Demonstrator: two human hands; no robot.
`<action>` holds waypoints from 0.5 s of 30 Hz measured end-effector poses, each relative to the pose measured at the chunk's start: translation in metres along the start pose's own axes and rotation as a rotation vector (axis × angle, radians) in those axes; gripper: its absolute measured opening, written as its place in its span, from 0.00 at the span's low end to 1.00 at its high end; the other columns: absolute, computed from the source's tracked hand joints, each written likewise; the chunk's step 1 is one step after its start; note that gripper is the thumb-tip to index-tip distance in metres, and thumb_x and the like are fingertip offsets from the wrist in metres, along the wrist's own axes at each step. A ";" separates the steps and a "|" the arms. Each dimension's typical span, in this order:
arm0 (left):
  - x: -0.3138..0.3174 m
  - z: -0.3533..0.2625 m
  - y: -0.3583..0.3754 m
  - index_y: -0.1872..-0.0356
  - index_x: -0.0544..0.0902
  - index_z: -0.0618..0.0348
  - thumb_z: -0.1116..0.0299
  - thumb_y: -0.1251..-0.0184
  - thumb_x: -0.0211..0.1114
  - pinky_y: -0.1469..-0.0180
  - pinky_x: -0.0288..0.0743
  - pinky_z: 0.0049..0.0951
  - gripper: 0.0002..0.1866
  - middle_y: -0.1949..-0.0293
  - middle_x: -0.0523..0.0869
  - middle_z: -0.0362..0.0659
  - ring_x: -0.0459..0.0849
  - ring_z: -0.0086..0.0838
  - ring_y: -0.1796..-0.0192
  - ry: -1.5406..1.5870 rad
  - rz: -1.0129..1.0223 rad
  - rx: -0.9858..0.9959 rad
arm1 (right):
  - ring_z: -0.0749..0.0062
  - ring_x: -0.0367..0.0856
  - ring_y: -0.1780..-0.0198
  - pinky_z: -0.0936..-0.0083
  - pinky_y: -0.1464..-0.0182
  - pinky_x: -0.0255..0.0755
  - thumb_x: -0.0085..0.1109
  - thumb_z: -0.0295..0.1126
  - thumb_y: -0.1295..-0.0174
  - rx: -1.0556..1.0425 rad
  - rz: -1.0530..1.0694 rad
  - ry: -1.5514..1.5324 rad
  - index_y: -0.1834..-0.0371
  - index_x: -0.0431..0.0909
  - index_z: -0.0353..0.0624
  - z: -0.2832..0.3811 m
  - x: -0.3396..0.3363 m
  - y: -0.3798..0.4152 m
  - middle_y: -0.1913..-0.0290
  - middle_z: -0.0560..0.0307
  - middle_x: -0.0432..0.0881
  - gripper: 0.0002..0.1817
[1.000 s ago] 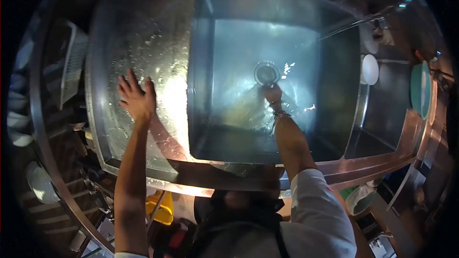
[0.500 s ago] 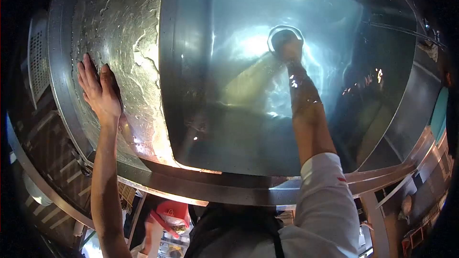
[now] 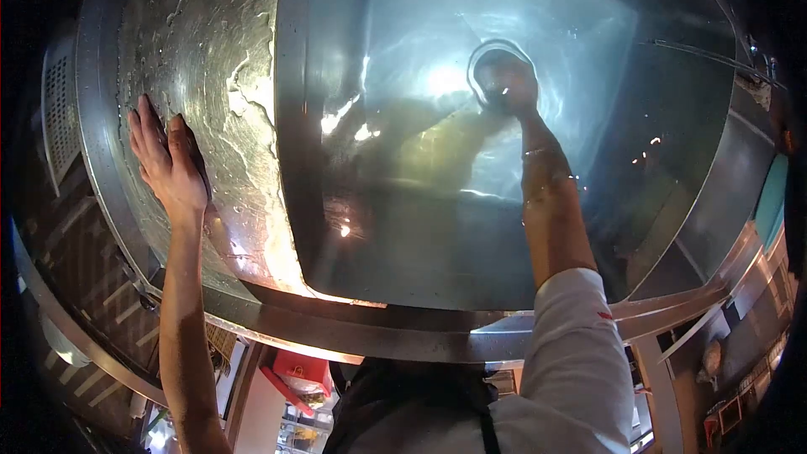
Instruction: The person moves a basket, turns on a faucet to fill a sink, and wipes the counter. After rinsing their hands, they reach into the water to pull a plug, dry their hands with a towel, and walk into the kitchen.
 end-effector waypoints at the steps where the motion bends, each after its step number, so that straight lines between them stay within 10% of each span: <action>1: 0.000 0.001 0.000 0.35 0.58 0.48 0.51 0.34 0.43 0.36 0.43 0.46 0.27 0.34 0.56 0.52 0.52 0.44 0.32 0.006 0.003 -0.010 | 0.69 0.77 0.59 0.73 0.57 0.69 0.56 0.35 0.50 0.279 0.357 0.194 0.65 0.77 0.44 -0.036 0.047 0.032 0.63 0.56 0.79 0.10; 3: 0.001 0.000 0.000 0.35 0.58 0.48 0.51 0.34 0.43 0.36 0.43 0.46 0.27 0.34 0.56 0.51 0.52 0.43 0.32 0.013 0.002 -0.004 | 0.70 0.76 0.58 0.74 0.56 0.68 0.55 0.34 0.48 0.559 0.715 0.392 0.63 0.76 0.44 -0.055 0.069 0.052 0.62 0.57 0.79 0.11; 6: 0.000 -0.001 0.000 0.35 0.58 0.47 0.51 0.34 0.43 0.36 0.42 0.47 0.27 0.34 0.56 0.51 0.52 0.43 0.32 0.016 0.000 -0.012 | 0.74 0.75 0.64 0.71 0.57 0.69 0.53 0.33 0.45 0.386 0.306 0.015 0.63 0.74 0.42 -0.007 0.049 -0.033 0.65 0.60 0.78 0.09; 11: 0.001 0.003 0.000 0.35 0.58 0.47 0.50 0.34 0.43 0.36 0.41 0.47 0.28 0.34 0.56 0.51 0.52 0.43 0.32 0.003 0.005 -0.028 | 0.76 0.75 0.63 0.75 0.57 0.70 0.54 0.32 0.45 0.722 -0.131 -0.520 0.61 0.74 0.41 -0.003 0.037 -0.087 0.64 0.59 0.78 0.10; 14: 0.001 0.002 0.000 0.35 0.58 0.46 0.50 0.34 0.43 0.36 0.41 0.48 0.28 0.34 0.55 0.50 0.51 0.44 0.32 -0.011 -0.005 -0.029 | 0.71 0.77 0.64 0.77 0.60 0.72 0.55 0.35 0.45 1.341 0.033 -0.479 0.55 0.74 0.42 -0.016 0.068 -0.016 0.62 0.58 0.78 0.15; 15: 0.001 0.003 0.000 0.35 0.58 0.46 0.50 0.34 0.43 0.36 0.41 0.49 0.28 0.34 0.55 0.50 0.51 0.44 0.32 -0.009 -0.004 -0.035 | 0.65 0.78 0.70 0.70 0.77 0.70 0.54 0.37 0.47 1.160 0.178 -0.118 0.62 0.75 0.45 0.006 0.056 -0.029 0.70 0.52 0.77 0.11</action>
Point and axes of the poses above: each hand's wrist, its own y-axis away from the middle knuckle, its own x-axis out of the palm, z = x × y, the point moved 7 cm from there along -y, towards the middle knuckle
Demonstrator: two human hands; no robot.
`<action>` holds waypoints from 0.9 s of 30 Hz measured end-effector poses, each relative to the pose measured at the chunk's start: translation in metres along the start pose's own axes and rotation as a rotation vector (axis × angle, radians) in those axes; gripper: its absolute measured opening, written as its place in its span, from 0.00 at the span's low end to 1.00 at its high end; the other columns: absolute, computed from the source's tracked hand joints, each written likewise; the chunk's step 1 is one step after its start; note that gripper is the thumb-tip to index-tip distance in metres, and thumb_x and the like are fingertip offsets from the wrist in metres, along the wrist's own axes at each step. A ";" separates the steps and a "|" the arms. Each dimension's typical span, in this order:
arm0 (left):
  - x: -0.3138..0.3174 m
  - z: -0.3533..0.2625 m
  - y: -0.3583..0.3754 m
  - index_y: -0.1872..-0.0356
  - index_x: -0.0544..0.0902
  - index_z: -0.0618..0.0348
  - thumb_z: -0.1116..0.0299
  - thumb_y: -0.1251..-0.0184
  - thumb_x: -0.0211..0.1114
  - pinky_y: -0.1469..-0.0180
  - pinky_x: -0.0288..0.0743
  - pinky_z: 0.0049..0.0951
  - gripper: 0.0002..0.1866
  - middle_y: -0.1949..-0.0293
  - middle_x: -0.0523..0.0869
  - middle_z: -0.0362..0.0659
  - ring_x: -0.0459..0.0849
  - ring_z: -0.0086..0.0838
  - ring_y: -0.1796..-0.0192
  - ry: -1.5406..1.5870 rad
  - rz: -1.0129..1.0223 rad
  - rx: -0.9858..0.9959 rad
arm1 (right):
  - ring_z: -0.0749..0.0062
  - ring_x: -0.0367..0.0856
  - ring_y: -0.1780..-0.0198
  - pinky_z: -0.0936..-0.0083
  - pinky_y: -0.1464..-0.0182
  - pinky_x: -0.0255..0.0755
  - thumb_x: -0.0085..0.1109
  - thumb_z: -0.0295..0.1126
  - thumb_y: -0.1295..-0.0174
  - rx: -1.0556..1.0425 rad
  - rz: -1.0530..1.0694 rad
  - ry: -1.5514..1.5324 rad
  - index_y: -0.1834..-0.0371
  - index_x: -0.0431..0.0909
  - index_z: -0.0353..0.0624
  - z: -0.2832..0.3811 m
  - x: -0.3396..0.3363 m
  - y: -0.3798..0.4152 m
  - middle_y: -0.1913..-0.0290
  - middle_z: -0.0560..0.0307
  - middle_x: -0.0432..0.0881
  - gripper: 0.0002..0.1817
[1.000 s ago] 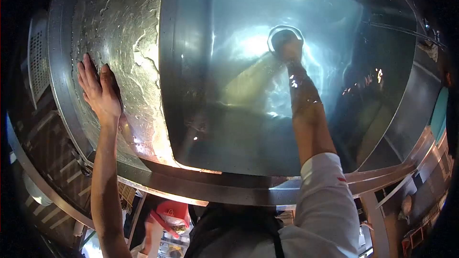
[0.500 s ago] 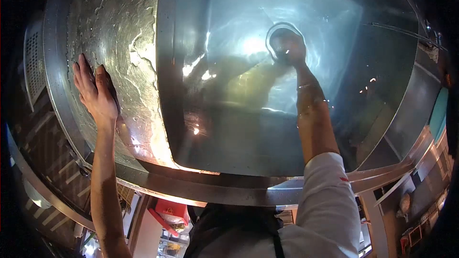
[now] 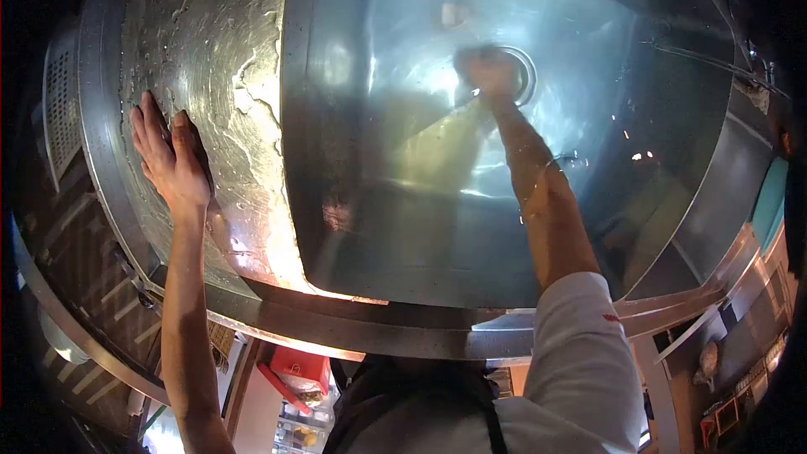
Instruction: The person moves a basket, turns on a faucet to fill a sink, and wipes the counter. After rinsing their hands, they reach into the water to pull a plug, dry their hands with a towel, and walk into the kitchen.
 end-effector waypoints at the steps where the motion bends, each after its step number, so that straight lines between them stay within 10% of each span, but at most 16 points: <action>1: 0.000 0.000 0.000 0.35 0.58 0.46 0.49 0.34 0.43 0.36 0.41 0.49 0.28 0.34 0.55 0.50 0.50 0.44 0.32 0.003 0.001 -0.005 | 0.64 0.77 0.70 0.68 0.75 0.70 0.52 0.38 0.46 -0.501 0.075 0.053 0.66 0.76 0.44 0.008 0.012 0.016 0.70 0.52 0.77 0.10; 2: 0.000 0.000 0.000 0.35 0.58 0.46 0.49 0.34 0.43 0.36 0.41 0.49 0.28 0.34 0.55 0.50 0.50 0.44 0.32 0.004 0.000 -0.005 | 0.63 0.77 0.71 0.65 0.73 0.71 0.51 0.39 0.45 -1.003 0.150 0.106 0.70 0.77 0.43 0.047 0.007 0.053 0.70 0.53 0.77 0.11; 4: -0.001 -0.002 -0.001 0.35 0.58 0.47 0.50 0.35 0.43 0.36 0.41 0.49 0.28 0.34 0.55 0.50 0.50 0.44 0.32 0.013 0.006 -0.010 | 0.69 0.77 0.70 0.73 0.65 0.75 0.53 0.35 0.46 -0.325 0.948 0.535 0.56 0.75 0.44 0.070 0.014 0.083 0.65 0.54 0.78 0.14; 17: 0.000 -0.002 0.000 0.35 0.59 0.46 0.51 0.34 0.43 0.36 0.41 0.50 0.27 0.34 0.55 0.50 0.51 0.44 0.32 0.010 0.017 -0.040 | 0.66 0.78 0.64 0.74 0.60 0.73 0.54 0.28 0.50 0.083 0.541 -1.219 0.54 0.74 0.34 0.051 0.132 0.104 0.60 0.52 0.78 0.18; 21: 0.000 -0.003 -0.001 0.35 0.59 0.46 0.52 0.34 0.43 0.37 0.42 0.50 0.27 0.34 0.56 0.50 0.51 0.44 0.32 0.034 0.009 0.008 | 0.62 0.74 0.56 0.72 0.53 0.69 0.51 0.20 0.54 -0.439 -0.096 -0.251 0.50 0.71 0.41 0.077 0.031 0.057 0.60 0.51 0.78 0.23; 22: 0.000 -0.004 -0.001 0.35 0.59 0.46 0.52 0.34 0.43 0.37 0.42 0.50 0.27 0.34 0.56 0.50 0.51 0.44 0.32 0.049 0.003 0.029 | 0.59 0.73 0.65 0.71 0.63 0.68 0.49 0.19 0.56 -0.522 -0.350 -0.125 0.63 0.76 0.40 0.092 -0.007 0.055 0.67 0.50 0.74 0.15; 27: 0.000 -0.002 0.001 0.35 0.59 0.45 0.50 0.35 0.44 0.36 0.41 0.51 0.27 0.34 0.55 0.51 0.51 0.44 0.32 0.033 -0.002 0.008 | 0.63 0.72 0.59 0.67 0.56 0.67 0.53 0.34 0.47 -0.057 -0.313 0.471 0.64 0.73 0.41 -0.014 -0.028 0.024 0.63 0.55 0.74 0.10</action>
Point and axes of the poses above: each hand's wrist, its own y-axis away from the middle knuckle, its own x-axis out of the palm, z = x × y, the point moved 7 cm from there along -y, towards the middle knuckle
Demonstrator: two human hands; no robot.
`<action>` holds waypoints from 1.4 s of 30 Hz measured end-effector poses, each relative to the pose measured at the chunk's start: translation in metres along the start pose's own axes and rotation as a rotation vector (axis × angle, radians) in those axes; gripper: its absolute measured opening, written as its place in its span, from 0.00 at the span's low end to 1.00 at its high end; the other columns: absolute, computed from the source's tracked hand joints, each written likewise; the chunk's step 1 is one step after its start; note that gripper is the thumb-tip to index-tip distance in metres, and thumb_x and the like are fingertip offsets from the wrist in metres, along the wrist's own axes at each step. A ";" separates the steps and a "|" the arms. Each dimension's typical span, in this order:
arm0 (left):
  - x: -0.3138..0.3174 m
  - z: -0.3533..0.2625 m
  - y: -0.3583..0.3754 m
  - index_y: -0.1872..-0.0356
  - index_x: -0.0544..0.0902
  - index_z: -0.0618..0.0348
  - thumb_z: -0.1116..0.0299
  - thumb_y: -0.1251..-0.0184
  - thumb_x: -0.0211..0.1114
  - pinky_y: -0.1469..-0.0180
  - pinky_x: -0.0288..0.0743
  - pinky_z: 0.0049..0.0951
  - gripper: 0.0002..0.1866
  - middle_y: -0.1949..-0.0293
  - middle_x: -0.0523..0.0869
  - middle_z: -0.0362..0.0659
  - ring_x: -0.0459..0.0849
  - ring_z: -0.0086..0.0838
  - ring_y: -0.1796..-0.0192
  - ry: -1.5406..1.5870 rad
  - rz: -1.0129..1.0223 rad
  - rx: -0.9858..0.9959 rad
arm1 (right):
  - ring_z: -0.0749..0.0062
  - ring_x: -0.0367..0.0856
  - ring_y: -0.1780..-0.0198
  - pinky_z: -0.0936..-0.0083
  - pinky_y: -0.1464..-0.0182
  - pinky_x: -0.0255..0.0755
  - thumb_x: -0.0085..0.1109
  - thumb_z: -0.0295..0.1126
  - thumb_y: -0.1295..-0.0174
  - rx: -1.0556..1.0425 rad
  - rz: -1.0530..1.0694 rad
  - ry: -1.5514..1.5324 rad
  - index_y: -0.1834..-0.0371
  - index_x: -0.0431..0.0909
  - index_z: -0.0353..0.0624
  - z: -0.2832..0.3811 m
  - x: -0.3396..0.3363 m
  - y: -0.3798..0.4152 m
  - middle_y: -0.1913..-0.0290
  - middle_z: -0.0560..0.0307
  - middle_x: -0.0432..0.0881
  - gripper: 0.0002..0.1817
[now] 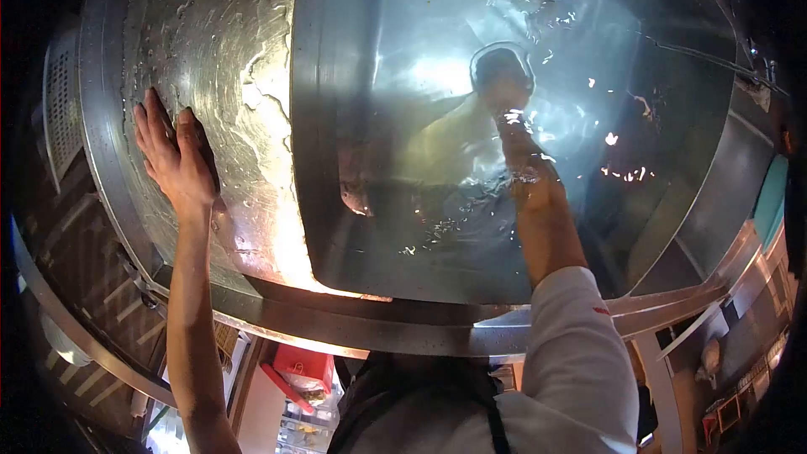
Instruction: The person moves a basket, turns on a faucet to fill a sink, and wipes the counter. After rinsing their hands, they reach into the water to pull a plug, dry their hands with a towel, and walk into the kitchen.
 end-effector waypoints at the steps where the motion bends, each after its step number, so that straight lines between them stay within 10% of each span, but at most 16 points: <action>1: 0.000 0.002 0.000 0.35 0.59 0.45 0.49 0.35 0.45 0.36 0.41 0.51 0.28 0.34 0.55 0.51 0.51 0.44 0.32 -0.021 0.004 -0.033 | 0.66 0.72 0.58 0.68 0.56 0.67 0.52 0.34 0.45 -0.266 0.025 0.125 0.61 0.71 0.40 0.002 -0.002 0.008 0.63 0.56 0.74 0.12; 3: 0.000 0.003 0.000 0.35 0.59 0.44 0.49 0.35 0.45 0.36 0.40 0.52 0.28 0.34 0.54 0.50 0.50 0.44 0.32 -0.010 0.007 -0.035 | 0.69 0.72 0.58 0.69 0.55 0.67 0.51 0.33 0.43 -0.536 0.052 0.251 0.57 0.69 0.39 0.013 -0.001 0.018 0.63 0.57 0.74 0.13; 18: 0.001 0.005 0.001 0.35 0.58 0.41 0.46 0.36 0.45 0.36 0.35 0.54 0.29 0.32 0.52 0.47 0.46 0.45 0.31 0.025 0.028 -0.076 | 0.71 0.71 0.61 0.71 0.58 0.66 0.50 0.32 0.43 -0.286 0.024 -0.310 0.61 0.70 0.38 0.066 0.068 -0.077 0.66 0.58 0.74 0.10; 22: 0.000 0.004 0.001 0.35 0.58 0.42 0.45 0.36 0.44 0.36 0.36 0.54 0.30 0.32 0.53 0.48 0.47 0.44 0.31 0.019 0.023 -0.096 | 0.72 0.71 0.62 0.71 0.59 0.66 0.50 0.32 0.43 -0.220 0.010 -0.458 0.62 0.71 0.38 0.006 -0.030 0.044 0.66 0.58 0.74 0.10; 24: 0.000 0.004 0.001 0.35 0.58 0.42 0.45 0.36 0.44 0.36 0.36 0.53 0.30 0.33 0.53 0.48 0.47 0.44 0.31 0.022 0.024 -0.094 | 0.72 0.71 0.62 0.71 0.60 0.66 0.50 0.31 0.43 -0.185 0.007 -0.529 0.62 0.71 0.38 0.039 0.028 -0.039 0.67 0.58 0.74 0.09; 42: -0.001 0.001 0.000 0.36 0.60 0.45 0.50 0.36 0.46 0.37 0.41 0.51 0.28 0.34 0.55 0.50 0.51 0.43 0.32 0.024 -0.011 -0.044 | 0.75 0.70 0.66 0.74 0.64 0.65 0.49 0.30 0.42 0.159 -0.043 -1.193 0.66 0.72 0.37 -0.048 -0.056 0.047 0.69 0.59 0.74 0.07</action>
Point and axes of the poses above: each hand's wrist, its own y-axis away from the middle knuckle, its own x-axis out of the palm, z = x × y, the point moved 7 cm from there along -y, towards the middle knuckle
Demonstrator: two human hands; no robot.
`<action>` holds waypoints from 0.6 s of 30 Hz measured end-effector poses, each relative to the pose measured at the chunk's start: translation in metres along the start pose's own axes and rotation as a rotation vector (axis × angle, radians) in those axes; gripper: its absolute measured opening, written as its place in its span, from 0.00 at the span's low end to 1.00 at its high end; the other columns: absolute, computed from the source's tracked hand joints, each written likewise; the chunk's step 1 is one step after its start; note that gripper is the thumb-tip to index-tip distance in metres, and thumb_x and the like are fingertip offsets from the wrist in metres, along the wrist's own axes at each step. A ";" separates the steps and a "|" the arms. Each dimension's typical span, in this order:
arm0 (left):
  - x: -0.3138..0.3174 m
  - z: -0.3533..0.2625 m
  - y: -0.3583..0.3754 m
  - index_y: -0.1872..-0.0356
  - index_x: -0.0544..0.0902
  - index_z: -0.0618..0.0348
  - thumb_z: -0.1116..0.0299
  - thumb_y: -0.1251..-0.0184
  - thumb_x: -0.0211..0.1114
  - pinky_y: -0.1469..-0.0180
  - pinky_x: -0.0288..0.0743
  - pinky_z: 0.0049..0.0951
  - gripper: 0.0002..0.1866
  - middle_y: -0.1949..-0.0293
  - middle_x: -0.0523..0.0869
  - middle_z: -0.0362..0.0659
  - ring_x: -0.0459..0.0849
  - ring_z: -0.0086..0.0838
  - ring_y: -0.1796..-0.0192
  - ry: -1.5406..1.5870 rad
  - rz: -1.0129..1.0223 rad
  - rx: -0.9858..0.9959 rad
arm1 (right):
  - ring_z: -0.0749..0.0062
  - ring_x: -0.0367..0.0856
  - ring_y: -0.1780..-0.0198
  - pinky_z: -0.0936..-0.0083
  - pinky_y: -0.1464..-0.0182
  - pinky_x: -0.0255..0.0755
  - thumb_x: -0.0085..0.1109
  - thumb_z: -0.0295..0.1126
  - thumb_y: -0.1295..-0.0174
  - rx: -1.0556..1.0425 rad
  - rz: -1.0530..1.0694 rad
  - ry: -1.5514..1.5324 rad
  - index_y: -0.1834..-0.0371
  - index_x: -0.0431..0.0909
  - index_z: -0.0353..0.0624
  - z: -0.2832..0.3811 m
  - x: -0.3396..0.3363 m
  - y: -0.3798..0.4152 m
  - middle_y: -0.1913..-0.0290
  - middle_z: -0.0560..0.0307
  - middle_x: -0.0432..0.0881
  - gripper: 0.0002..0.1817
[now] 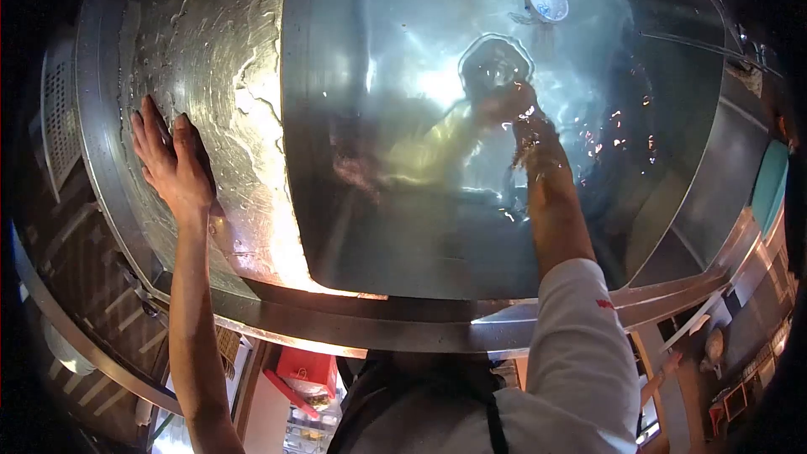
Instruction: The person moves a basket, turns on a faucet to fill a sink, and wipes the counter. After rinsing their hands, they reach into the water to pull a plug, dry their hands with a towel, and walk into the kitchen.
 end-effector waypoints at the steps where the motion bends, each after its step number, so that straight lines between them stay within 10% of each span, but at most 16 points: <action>1: 0.000 0.000 0.000 0.36 0.60 0.45 0.51 0.36 0.46 0.37 0.41 0.51 0.27 0.34 0.56 0.50 0.51 0.43 0.32 -0.004 0.002 0.006 | 0.75 0.70 0.66 0.74 0.64 0.65 0.49 0.30 0.42 0.014 -0.012 -0.037 0.66 0.72 0.37 -0.004 0.000 -0.009 0.70 0.59 0.74 0.07; 11: -0.003 -0.003 0.000 0.35 0.60 0.44 0.49 0.36 0.46 0.37 0.41 0.51 0.28 0.33 0.55 0.48 0.51 0.42 0.32 0.004 -0.008 0.013 | 0.76 0.70 0.68 0.75 0.67 0.64 0.49 0.29 0.42 0.019 -0.139 -0.363 0.68 0.73 0.37 -0.001 0.035 -0.104 0.71 0.59 0.74 0.06; 13: -0.004 -0.004 0.001 0.35 0.60 0.43 0.49 0.36 0.45 0.37 0.41 0.52 0.28 0.33 0.54 0.48 0.51 0.42 0.32 -0.016 -0.009 -0.006 | 0.76 0.64 0.78 0.75 0.74 0.60 0.49 0.31 0.41 -0.107 -0.345 0.305 0.81 0.72 0.38 0.038 0.027 -0.128 0.81 0.62 0.69 0.12; 18: -0.004 -0.004 0.001 0.36 0.60 0.43 0.48 0.36 0.44 0.38 0.41 0.54 0.28 0.33 0.55 0.48 0.51 0.42 0.32 -0.037 -0.004 -0.031 | 0.76 0.61 0.82 0.73 0.76 0.61 0.51 0.35 0.42 -0.188 -0.267 0.122 0.83 0.71 0.36 0.106 0.037 -0.172 0.87 0.61 0.66 0.16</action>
Point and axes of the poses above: each hand's wrist, its own y-axis away from the middle knuckle, its own x-axis out of the palm, z = x × y, the point moved 7 cm from there along -y, towards the middle knuckle
